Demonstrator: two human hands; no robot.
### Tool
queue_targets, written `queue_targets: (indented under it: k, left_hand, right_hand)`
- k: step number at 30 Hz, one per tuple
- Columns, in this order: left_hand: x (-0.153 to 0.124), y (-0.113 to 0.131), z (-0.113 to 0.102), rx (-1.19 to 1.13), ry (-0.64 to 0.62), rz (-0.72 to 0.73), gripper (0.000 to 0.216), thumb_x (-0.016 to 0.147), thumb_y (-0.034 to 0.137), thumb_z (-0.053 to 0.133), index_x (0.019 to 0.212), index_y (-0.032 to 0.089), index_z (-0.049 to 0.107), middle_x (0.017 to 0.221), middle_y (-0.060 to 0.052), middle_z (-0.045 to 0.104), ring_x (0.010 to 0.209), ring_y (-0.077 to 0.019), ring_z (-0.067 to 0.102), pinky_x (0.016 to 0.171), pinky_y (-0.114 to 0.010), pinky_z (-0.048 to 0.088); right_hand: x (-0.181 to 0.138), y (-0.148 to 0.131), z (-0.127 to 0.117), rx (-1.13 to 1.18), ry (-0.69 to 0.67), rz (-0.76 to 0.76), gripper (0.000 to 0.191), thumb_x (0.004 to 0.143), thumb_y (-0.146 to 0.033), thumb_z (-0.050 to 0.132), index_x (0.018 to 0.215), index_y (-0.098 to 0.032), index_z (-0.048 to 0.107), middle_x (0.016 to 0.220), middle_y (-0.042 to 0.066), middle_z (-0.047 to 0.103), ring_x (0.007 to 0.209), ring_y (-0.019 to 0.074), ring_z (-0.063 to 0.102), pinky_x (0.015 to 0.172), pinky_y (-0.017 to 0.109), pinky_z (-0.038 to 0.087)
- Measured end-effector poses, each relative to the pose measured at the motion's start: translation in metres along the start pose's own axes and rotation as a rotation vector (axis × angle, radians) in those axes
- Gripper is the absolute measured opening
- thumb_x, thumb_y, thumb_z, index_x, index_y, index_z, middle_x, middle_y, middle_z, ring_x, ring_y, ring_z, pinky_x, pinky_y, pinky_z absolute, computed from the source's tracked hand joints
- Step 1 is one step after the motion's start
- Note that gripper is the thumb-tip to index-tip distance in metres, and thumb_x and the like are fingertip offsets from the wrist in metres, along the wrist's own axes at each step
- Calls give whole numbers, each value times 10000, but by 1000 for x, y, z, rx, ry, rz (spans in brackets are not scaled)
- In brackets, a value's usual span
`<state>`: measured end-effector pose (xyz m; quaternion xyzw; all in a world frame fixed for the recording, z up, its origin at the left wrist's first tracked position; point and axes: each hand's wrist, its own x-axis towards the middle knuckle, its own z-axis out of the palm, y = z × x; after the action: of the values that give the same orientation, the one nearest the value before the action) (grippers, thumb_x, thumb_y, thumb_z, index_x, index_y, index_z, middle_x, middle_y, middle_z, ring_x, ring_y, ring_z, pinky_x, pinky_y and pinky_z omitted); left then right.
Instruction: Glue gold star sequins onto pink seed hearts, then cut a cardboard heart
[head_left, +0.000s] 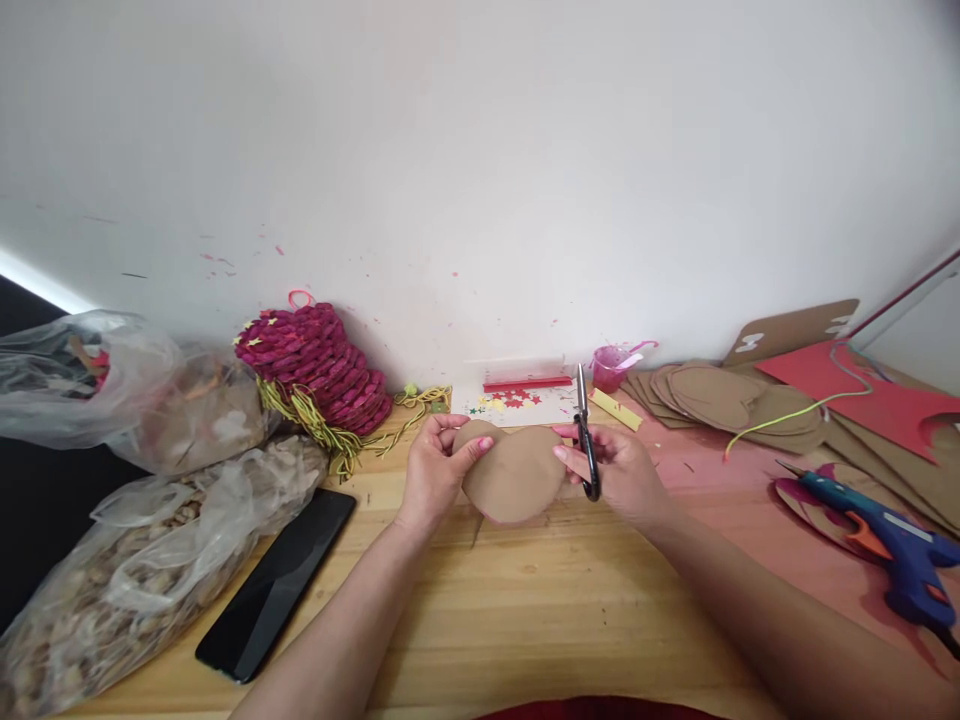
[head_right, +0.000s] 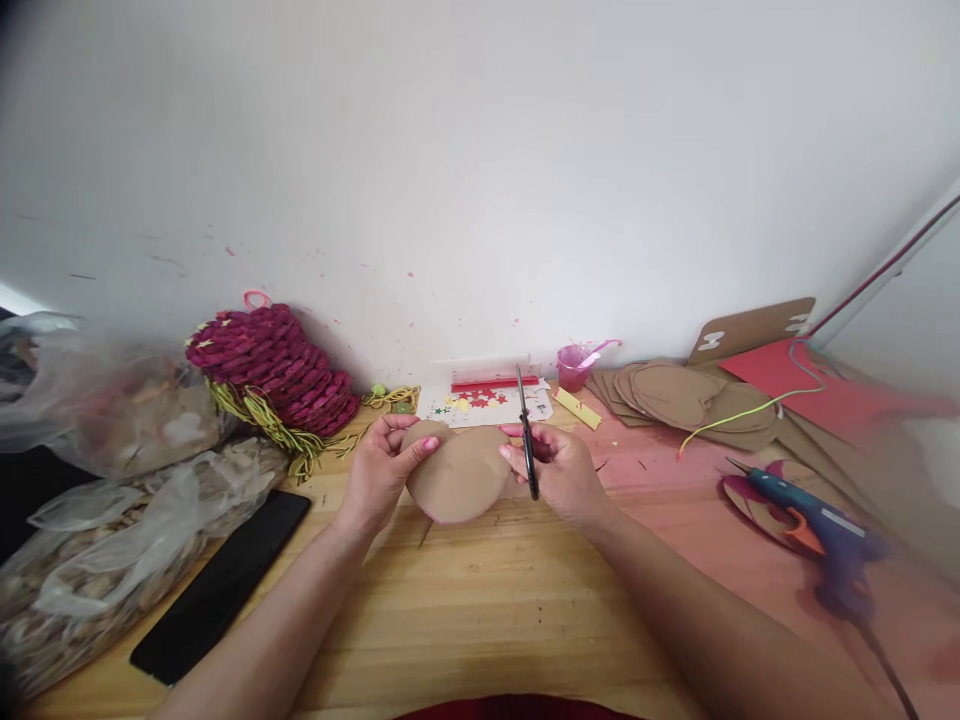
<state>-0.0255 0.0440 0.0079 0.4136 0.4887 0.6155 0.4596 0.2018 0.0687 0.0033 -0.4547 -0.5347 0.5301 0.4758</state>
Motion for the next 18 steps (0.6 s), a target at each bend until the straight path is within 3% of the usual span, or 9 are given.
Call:
queue_targets:
  k: [5,10,13,18]
  left_hand:
    - [1,-4,0,-121,-88,-45,683,686,392,854,1223,207,474,825,-28,736,697,-167,693,639,-272,554]
    - [1,-8,4,-143,-155,-62,629,606,407,896,1098,128,622,972,-135,745,808,-220,710,688,-313,577]
    - [8,-11,-2,-166,-52,-31,600,585,392,906,1064,140,647,968,-104,741,778,-182,696,659,-271,564]
    - [33,-21,-27,-224,261,56,625,534,386,915,1052,211,610,933,-15,720,747,-123,664,673,-233,544]
  right_hand:
    - [2,4,-1,33,9,33,424,590,-452,893,825,-158,698,619,-7,646,455,111,563,431,236,429]
    - [6,7,-3,71,44,0,445,648,-519,844,856,-163,676,629,-7,642,476,112,575,428,223,419]
    - [6,7,-2,64,51,-20,444,691,-554,800,859,-166,665,639,4,649,485,122,584,436,236,438]
    - [11,5,-7,-24,106,-86,474,723,-632,720,845,-182,630,594,-12,623,433,121,549,423,256,453]
